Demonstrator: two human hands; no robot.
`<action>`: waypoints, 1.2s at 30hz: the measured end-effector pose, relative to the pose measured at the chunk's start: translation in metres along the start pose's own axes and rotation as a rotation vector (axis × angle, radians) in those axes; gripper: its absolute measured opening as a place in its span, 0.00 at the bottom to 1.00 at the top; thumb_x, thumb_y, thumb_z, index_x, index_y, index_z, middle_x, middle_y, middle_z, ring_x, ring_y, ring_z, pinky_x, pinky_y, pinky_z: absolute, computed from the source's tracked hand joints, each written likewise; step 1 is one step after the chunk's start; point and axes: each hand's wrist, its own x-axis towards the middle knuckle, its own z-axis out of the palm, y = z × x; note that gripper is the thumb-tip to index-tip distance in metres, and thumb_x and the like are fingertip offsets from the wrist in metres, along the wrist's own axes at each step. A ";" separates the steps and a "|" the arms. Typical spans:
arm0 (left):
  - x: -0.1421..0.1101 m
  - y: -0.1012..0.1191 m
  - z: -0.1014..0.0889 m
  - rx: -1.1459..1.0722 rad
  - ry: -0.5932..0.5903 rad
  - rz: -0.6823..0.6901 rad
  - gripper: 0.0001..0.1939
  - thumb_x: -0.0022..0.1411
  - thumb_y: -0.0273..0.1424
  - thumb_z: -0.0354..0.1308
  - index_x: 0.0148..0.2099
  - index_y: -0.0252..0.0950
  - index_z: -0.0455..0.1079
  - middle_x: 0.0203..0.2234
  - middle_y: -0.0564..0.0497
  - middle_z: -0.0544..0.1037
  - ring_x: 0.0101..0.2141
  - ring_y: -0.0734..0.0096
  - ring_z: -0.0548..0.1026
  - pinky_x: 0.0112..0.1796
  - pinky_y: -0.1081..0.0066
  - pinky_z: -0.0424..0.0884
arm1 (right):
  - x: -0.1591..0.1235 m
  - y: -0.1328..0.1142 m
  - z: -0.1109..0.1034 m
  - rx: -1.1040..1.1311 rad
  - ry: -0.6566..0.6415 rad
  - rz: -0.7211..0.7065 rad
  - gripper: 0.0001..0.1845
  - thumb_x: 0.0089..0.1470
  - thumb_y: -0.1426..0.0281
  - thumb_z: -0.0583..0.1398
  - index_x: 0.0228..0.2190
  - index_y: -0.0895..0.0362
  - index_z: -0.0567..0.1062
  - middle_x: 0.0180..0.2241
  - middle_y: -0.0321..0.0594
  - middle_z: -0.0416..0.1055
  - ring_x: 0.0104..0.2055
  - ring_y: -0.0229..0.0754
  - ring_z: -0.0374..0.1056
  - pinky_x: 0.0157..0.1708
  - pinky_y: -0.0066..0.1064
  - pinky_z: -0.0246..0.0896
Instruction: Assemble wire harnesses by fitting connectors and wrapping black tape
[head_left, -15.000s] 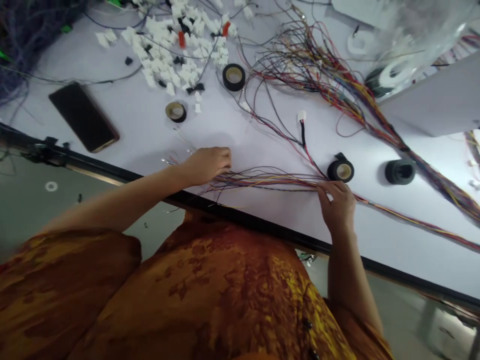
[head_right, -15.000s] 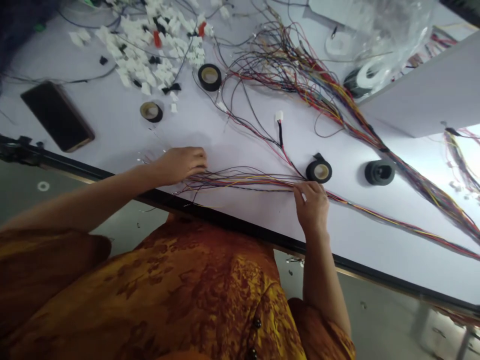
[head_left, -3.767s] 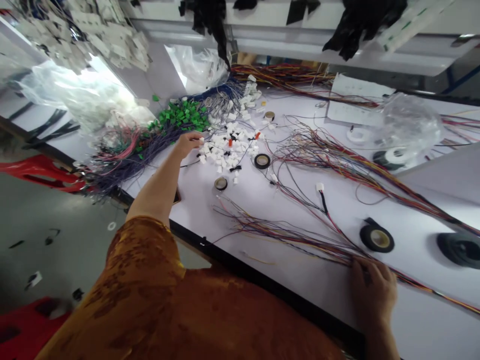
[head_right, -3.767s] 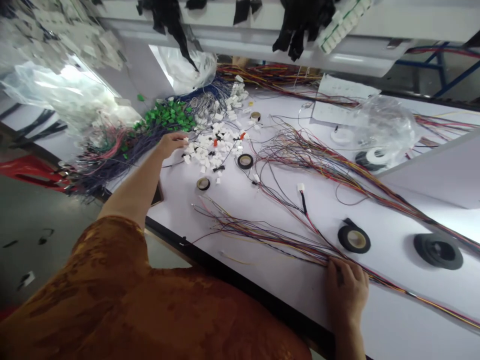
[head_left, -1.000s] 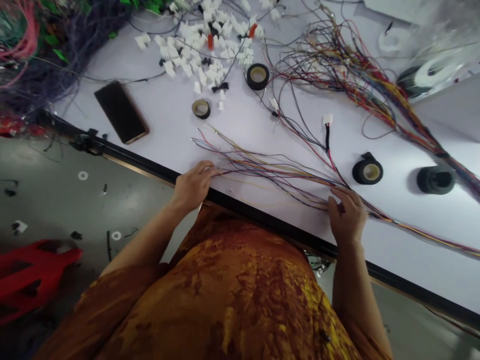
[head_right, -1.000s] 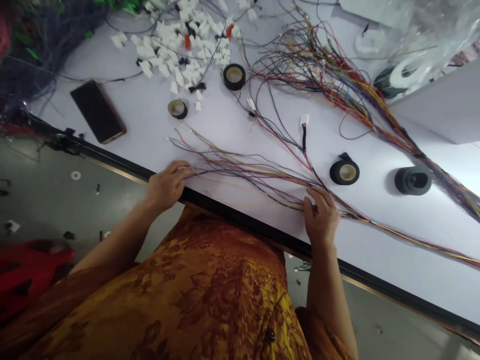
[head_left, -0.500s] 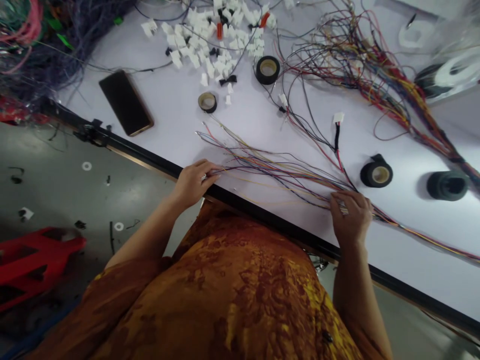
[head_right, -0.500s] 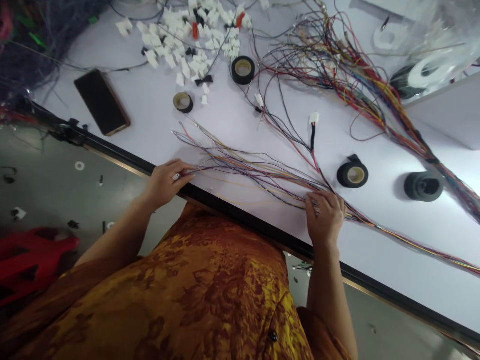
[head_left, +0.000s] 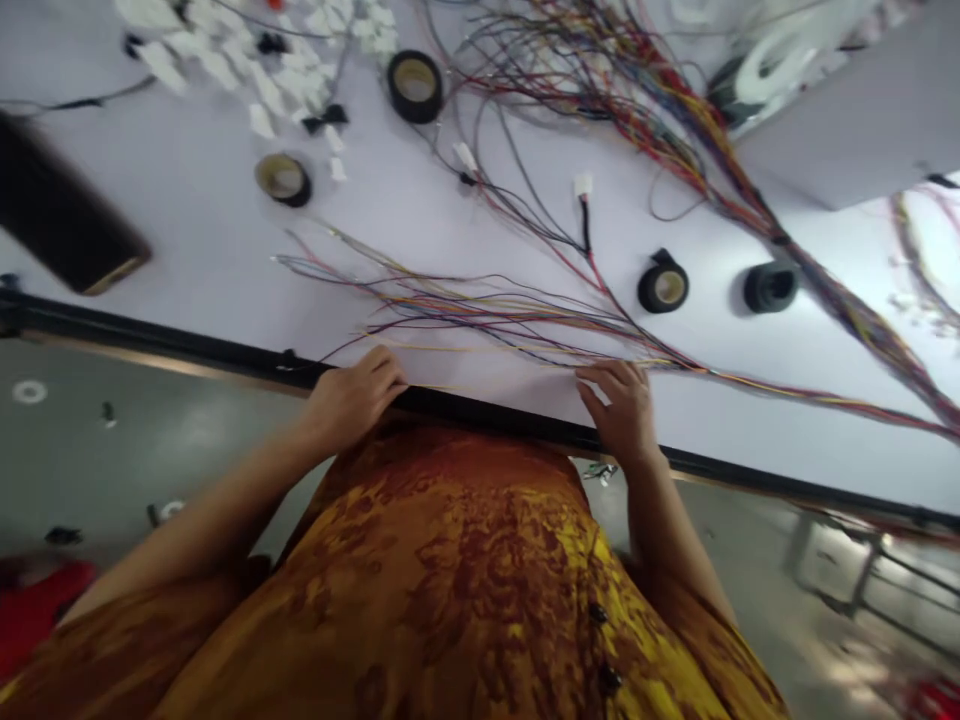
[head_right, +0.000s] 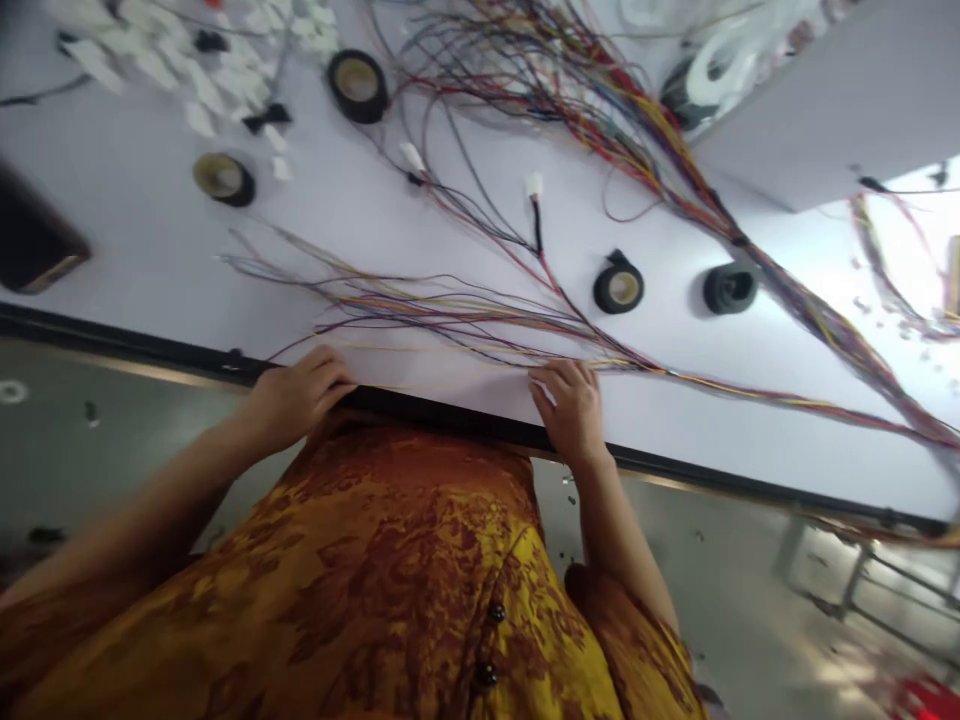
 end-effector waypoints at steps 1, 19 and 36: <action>0.001 -0.002 -0.001 -0.009 -0.013 0.004 0.14 0.71 0.38 0.47 0.39 0.37 0.69 0.40 0.45 0.75 0.36 0.64 0.77 0.28 0.70 0.66 | -0.003 0.000 0.001 0.014 0.008 0.024 0.08 0.61 0.67 0.59 0.39 0.55 0.79 0.39 0.43 0.76 0.43 0.46 0.69 0.46 0.39 0.61; -0.002 -0.019 -0.015 -0.225 0.056 -0.110 0.09 0.65 0.43 0.50 0.40 0.48 0.68 0.36 0.60 0.78 0.39 0.64 0.78 0.41 0.66 0.70 | -0.010 0.060 -0.027 -0.053 -0.011 0.232 0.11 0.63 0.66 0.57 0.35 0.54 0.79 0.38 0.45 0.73 0.43 0.48 0.68 0.46 0.40 0.62; -0.002 -0.025 -0.004 -0.243 0.004 -0.030 0.11 0.67 0.41 0.50 0.43 0.42 0.70 0.39 0.54 0.79 0.42 0.64 0.77 0.43 0.68 0.69 | 0.020 0.050 -0.039 -0.325 -0.362 0.060 0.13 0.65 0.69 0.54 0.38 0.55 0.79 0.37 0.42 0.75 0.38 0.42 0.68 0.36 0.33 0.54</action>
